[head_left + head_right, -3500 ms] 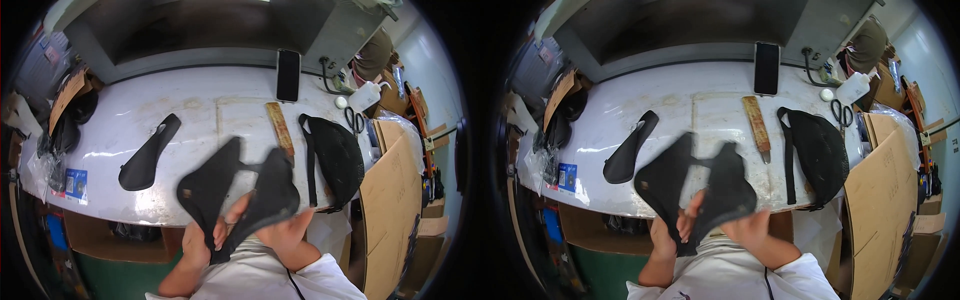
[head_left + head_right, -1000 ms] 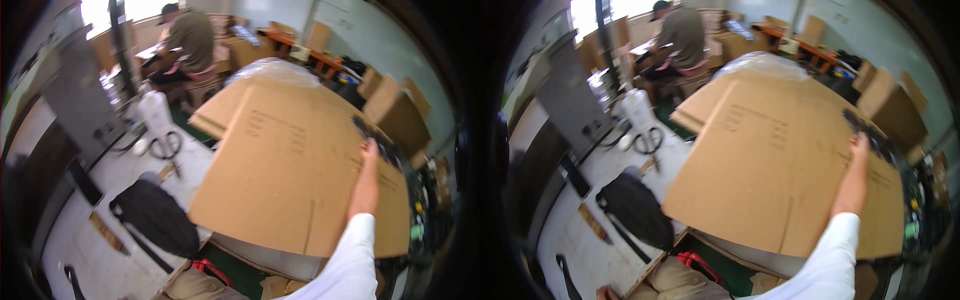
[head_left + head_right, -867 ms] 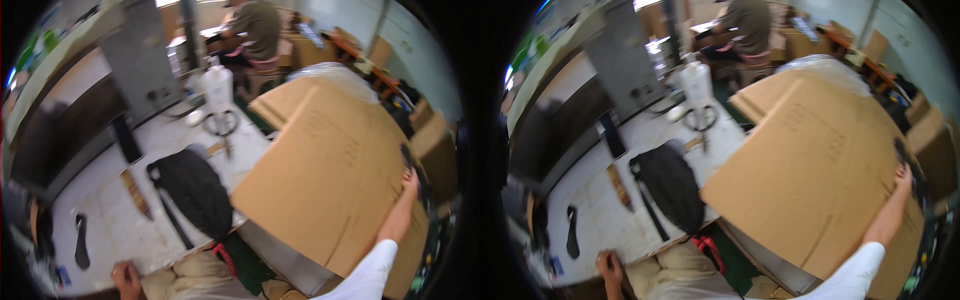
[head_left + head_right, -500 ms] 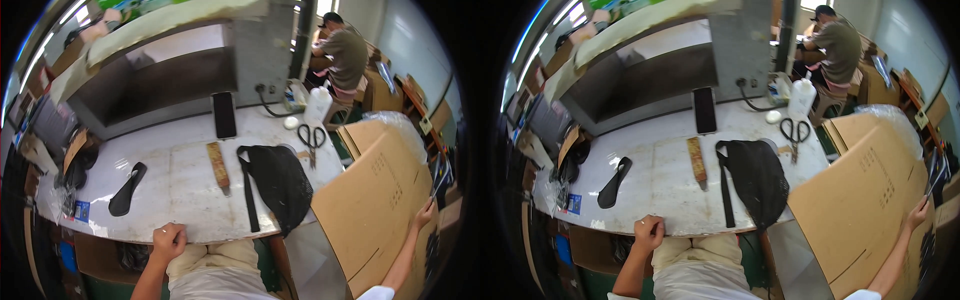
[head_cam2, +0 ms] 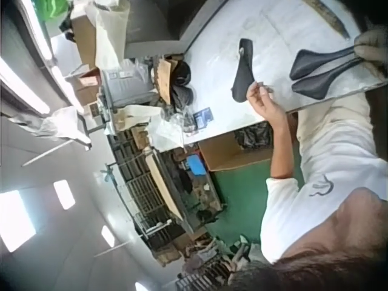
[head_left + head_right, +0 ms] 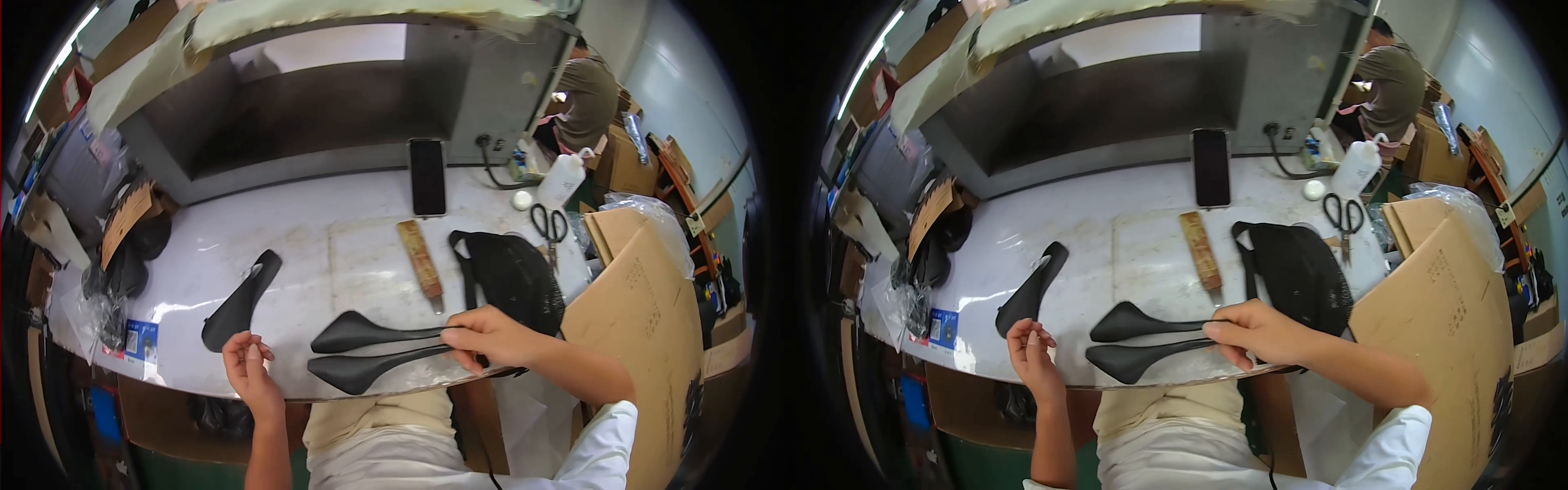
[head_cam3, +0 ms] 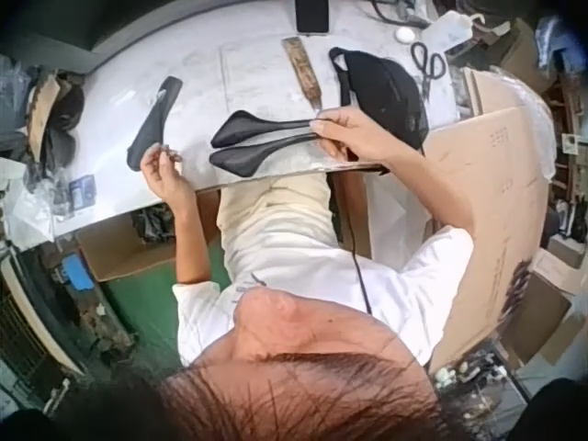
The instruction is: Inspecting and fitting together components of bicycle saddles at a workshop bench.
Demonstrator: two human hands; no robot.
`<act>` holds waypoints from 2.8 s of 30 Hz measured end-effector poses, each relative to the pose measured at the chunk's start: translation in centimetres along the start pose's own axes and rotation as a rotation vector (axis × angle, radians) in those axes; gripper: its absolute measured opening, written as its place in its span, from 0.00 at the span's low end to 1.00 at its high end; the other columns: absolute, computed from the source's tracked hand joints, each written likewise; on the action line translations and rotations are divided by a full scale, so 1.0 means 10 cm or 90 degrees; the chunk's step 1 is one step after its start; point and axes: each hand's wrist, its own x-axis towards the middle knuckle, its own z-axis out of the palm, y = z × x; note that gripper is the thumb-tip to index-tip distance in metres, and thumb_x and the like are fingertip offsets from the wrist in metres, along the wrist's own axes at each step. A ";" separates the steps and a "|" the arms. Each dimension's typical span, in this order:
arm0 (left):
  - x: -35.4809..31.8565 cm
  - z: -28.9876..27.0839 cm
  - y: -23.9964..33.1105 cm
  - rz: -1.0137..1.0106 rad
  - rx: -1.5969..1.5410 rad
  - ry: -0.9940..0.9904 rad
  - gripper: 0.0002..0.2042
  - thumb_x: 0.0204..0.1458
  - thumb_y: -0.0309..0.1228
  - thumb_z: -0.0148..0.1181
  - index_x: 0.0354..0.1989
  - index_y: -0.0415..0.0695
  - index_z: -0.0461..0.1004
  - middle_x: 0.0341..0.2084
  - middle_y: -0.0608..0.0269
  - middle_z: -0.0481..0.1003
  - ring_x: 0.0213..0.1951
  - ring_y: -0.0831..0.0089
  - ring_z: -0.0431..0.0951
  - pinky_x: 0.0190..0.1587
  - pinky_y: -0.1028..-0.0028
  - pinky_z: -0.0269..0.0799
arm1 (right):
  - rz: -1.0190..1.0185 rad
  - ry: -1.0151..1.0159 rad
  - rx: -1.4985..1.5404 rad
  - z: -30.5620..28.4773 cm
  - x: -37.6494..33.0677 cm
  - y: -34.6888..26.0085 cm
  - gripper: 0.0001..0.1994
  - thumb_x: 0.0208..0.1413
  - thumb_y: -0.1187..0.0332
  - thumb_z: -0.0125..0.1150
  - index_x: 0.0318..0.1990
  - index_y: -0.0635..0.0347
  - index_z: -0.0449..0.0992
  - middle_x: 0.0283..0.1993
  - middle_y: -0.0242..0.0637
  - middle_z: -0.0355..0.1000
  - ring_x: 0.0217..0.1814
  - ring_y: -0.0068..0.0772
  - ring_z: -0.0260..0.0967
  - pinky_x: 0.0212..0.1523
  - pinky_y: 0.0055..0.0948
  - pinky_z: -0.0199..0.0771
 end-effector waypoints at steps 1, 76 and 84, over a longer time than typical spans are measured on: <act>0.05 -0.11 0.01 0.002 0.006 0.000 0.08 0.59 0.24 0.50 0.46 0.38 0.68 0.38 0.62 0.70 0.35 0.78 0.68 0.38 0.77 0.66 | 0.048 -0.022 0.010 0.06 0.18 0.05 0.18 0.67 0.59 0.50 0.28 0.62 0.70 0.19 0.32 0.68 0.18 0.21 0.66 0.23 0.22 0.65; -0.54 -0.09 0.64 -0.231 -0.008 -0.436 0.48 0.38 0.19 0.70 0.71 0.40 0.49 0.28 0.54 0.79 0.22 0.72 0.78 0.31 0.78 0.74 | -0.453 0.036 0.362 0.75 -0.17 0.36 0.08 0.48 0.80 0.67 0.30 0.74 0.71 0.31 0.59 0.76 0.33 0.51 0.79 0.33 0.40 0.79; -0.13 0.07 0.73 -0.056 0.522 -0.350 0.21 0.47 0.22 0.68 0.52 0.42 0.77 0.31 0.60 0.77 0.32 0.70 0.76 0.35 0.75 0.70 | -0.049 0.396 -0.041 0.57 0.34 0.50 0.10 0.54 0.70 0.68 0.27 0.65 0.73 0.13 0.28 0.64 0.16 0.12 0.62 0.17 0.19 0.57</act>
